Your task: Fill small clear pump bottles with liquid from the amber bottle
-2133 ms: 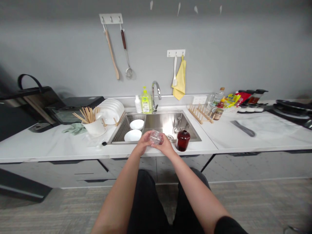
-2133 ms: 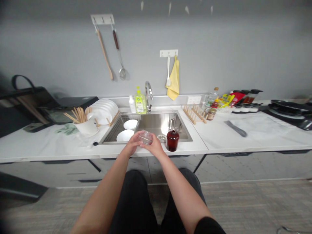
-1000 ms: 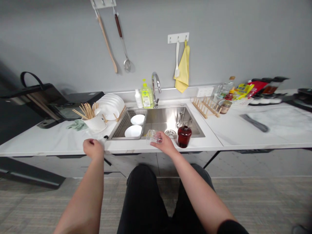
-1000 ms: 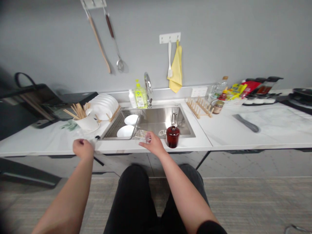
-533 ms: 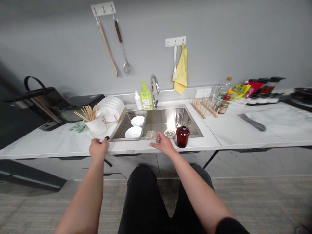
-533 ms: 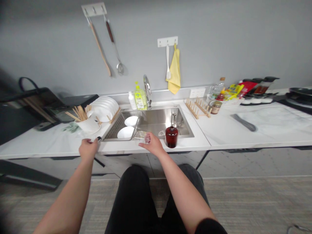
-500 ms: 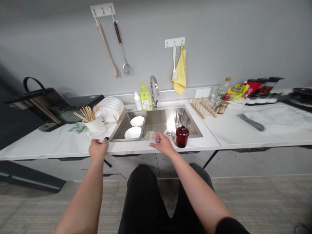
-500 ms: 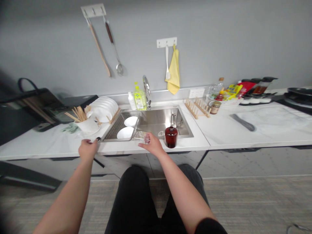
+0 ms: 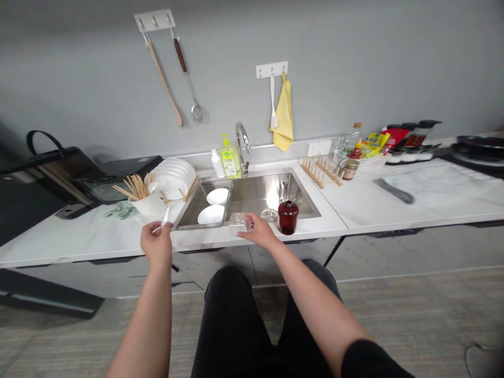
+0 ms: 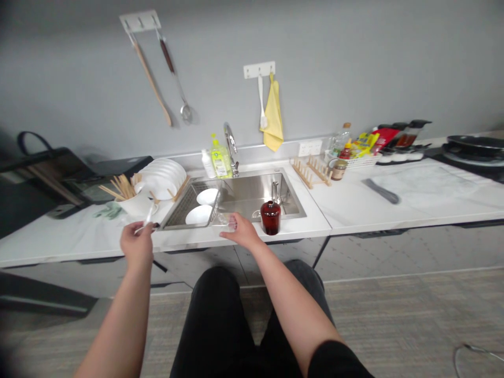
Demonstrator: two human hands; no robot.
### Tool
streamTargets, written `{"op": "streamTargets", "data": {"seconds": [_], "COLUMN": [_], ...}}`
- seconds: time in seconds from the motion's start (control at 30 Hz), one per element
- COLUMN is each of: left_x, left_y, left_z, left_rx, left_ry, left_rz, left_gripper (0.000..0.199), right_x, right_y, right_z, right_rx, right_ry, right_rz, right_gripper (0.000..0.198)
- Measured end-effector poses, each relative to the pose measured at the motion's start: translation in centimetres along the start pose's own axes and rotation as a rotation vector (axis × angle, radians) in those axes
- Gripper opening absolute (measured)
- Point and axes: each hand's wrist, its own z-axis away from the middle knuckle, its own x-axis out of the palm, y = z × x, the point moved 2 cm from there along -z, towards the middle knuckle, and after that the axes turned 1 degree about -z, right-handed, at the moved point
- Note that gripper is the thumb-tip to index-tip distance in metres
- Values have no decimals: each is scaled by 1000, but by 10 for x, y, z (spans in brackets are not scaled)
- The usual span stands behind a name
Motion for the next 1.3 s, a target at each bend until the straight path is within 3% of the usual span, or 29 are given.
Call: {"op": "streamTargets", "data": {"seconds": [0.07, 0.17, 0.27, 0.37, 0.7, 0.93, 1.13, 1.3], "left_x": [13, 33, 42, 45, 45, 78, 87, 86], "left_y": [30, 76, 110, 130, 177, 194, 193, 193], "left_z": [28, 62, 74, 74, 58, 76, 78, 70], "left_rx": [11, 93, 252, 399, 715, 841, 905, 902], "left_ry": [-98, -325, -443, -491, -724, -937, -1027, -986], "left_rz": [278, 471, 462, 304, -85, -489, -456, -558], "left_gripper": [45, 43, 35, 29, 23, 31, 49, 30], "right_x": [-1, -2, -1, 0, 0, 3, 4, 3], "right_y": [-1, 0, 1, 3, 3, 4, 6, 5], "right_z": [1, 1, 0, -1, -1, -1, -2, -1], "right_rx": [-12, -21, -24, -28, -29, -35, -48, -56], "right_ry": [-29, -67, -95, -106, -75, -59, -56, -50], "right_rz": [17, -1, -69, -75, 41, 40, 68, 61], "right_gripper": [68, 66, 67, 67, 70, 72, 69, 69]}}
